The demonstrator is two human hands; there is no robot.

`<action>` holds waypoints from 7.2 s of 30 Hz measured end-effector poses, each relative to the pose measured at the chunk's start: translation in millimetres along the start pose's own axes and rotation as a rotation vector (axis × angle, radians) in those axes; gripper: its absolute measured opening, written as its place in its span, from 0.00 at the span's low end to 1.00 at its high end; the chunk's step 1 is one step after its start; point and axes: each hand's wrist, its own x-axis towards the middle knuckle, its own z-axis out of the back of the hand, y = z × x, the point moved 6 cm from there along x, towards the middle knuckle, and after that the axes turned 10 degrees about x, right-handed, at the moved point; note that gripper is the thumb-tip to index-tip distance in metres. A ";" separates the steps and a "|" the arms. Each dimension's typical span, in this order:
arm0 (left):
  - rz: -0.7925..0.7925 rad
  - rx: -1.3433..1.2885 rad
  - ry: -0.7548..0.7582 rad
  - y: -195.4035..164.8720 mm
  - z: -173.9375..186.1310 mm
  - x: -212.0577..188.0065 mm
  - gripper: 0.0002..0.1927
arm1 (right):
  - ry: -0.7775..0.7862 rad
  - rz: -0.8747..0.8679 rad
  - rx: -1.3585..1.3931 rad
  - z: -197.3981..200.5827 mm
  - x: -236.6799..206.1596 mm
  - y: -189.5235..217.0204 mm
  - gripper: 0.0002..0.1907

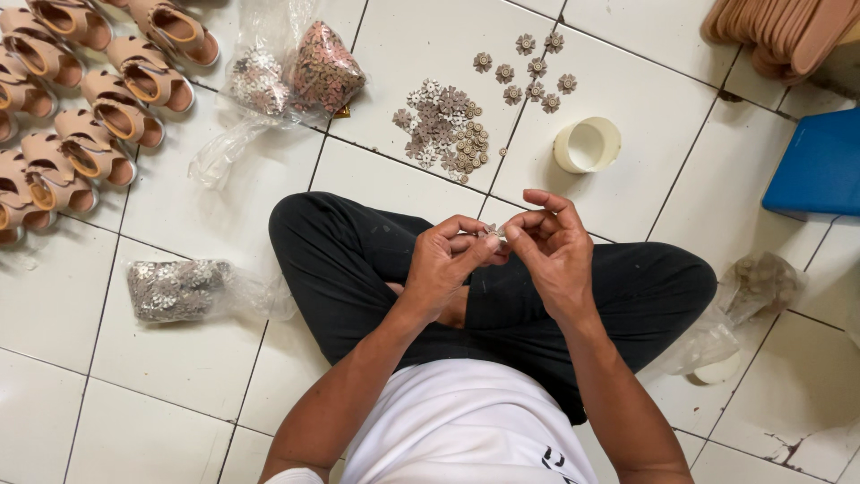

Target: The person sits on the floor and repeatedly picks up small flower-shaped components and round metal pieces, then presses them together by hand. The assembled units are placed on the floor beside a small white container. The person continues this one-at-a-time assembly for the duration of the clip.

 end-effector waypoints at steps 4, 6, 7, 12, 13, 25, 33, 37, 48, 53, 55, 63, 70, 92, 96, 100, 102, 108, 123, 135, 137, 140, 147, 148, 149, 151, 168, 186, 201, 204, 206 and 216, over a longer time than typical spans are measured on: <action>0.038 0.017 -0.022 6.1 -1.1 1.0 0.10 | 0.005 -0.004 -0.015 -3.0 -0.8 -4.1 0.23; 0.028 0.041 -0.028 5.9 0.4 1.8 0.10 | 0.001 -0.023 -0.015 -2.2 0.2 -6.9 0.23; 0.036 0.042 -0.027 6.4 0.7 2.0 0.11 | -0.002 -0.035 -0.015 -1.3 0.5 -8.6 0.23; 0.119 0.090 -0.037 13.3 5.1 7.8 0.18 | -0.036 0.017 -0.186 8.5 11.5 -17.2 0.24; 0.135 0.087 -0.044 16.0 8.3 9.6 0.19 | -0.042 0.041 -0.232 10.9 16.3 -20.0 0.24; 0.231 0.140 -0.165 62.7 66.6 15.8 0.16 | -0.309 0.193 -0.800 89.6 220.6 5.9 0.20; 0.234 0.173 -0.197 71.3 79.7 28.6 0.11 | -0.294 0.097 -1.007 89.0 262.7 1.3 0.19; 0.343 0.189 -0.219 78.6 79.5 29.4 0.08 | -0.317 0.201 -1.054 96.0 257.8 9.9 0.18; 0.081 0.114 -0.191 54.4 69.8 34.3 0.11 | -0.023 0.066 -0.834 32.4 166.0 -67.7 0.24; 0.181 0.290 -0.244 56.2 79.9 21.9 0.20 | -0.023 0.181 -0.893 12.8 144.9 -73.7 0.26; 0.122 0.296 -0.234 52.7 81.1 22.0 0.14 | -0.023 0.195 -0.878 2.8 149.0 -72.5 0.26; 0.126 0.312 -0.238 60.0 91.9 13.9 0.14 | -0.071 0.203 -0.813 -35.5 177.7 -73.3 0.26; 0.117 0.222 -0.232 51.2 99.3 15.2 0.07 | -0.050 0.293 -1.030 -41.2 190.8 -67.3 0.28; 0.065 0.309 -0.294 43.7 94.0 39.3 0.12 | 0.135 0.038 -0.554 -37.0 148.1 -62.2 0.33; 0.053 0.293 -0.239 40.7 71.6 55.6 0.13 | 0.313 0.010 -0.454 -33.9 93.3 -52.0 0.38; 0.024 0.285 -0.208 44.1 57.3 49.1 0.09 | 0.266 0.129 -0.731 5.5 69.2 -42.4 0.36; 0.117 0.123 -0.202 53.2 57.7 42.0 0.09 | 0.110 0.388 -1.146 44.0 76.1 -21.0 0.27; 0.150 0.113 -0.209 50.6 64.3 29.3 0.11 | -0.031 0.118 -1.565 114.7 108.6 -26.0 0.35; 0.158 0.094 -0.222 33.7 65.1 24.1 0.12 | -0.065 0.076 -1.500 112.2 115.8 -20.2 0.38; 0.131 0.035 -0.238 27.1 66.3 18.5 0.12 | -0.115 0.169 -1.330 125.2 111.6 -21.3 0.21; 0.091 0.035 -0.222 29.1 58.7 24.0 0.12 | -0.126 0.212 -1.230 129.7 107.2 -20.9 0.17; 0.029 0.020 -0.229 27.9 51.6 24.3 0.12 | -0.083 0.263 -1.230 128.2 106.7 -21.2 0.16; -0.034 0.102 -0.234 9.1 40.0 19.0 0.12 | -0.105 0.326 -0.816 59.9 51.7 20.7 0.08; -0.057 0.091 -0.236 5.1 37.0 19.6 0.12 | -0.040 0.423 -0.805 36.6 30.6 27.8 0.10; -0.077 0.082 -0.236 1.4 34.5 19.2 0.11 | 0.023 0.516 -0.792 12.2 14.4 31.8 0.14; -0.103 0.070 -0.228 -5.4 29.4 18.3 0.11 | 0.112 0.701 -0.873 -27.4 3.1 36.0 0.16; -0.100 0.257 -0.272 -28.9 20.9 7.0 0.12 | 0.199 0.912 -1.073 -56.1 -2.7 31.2 0.24; -0.121 0.287 -0.266 -30.7 17.7 4.8 0.10 | 0.238 0.909 -1.110 -56.7 -1.1 28.2 0.24; -0.041 0.009 -0.176 -11.8 21.6 10.6 0.14 | 0.098 0.786 -0.913 -40.7 -8.5 44.4 0.17; -0.040 0.045 -0.174 -9.1 20.5 10.3 0.14 | 0.111 0.766 -0.935 -44.5 -8.5 39.9 0.17; -0.014 0.037 -0.191 -4.0 23.7 9.2 0.14 | 0.101 0.726 -0.911 -43.0 -7.7 33.1 0.17; 0.007 -0.055 -0.260 13.2 52.0 4.7 0.11 | -0.156 0.401 -0.773 36.7 81.6 -28.8 0.22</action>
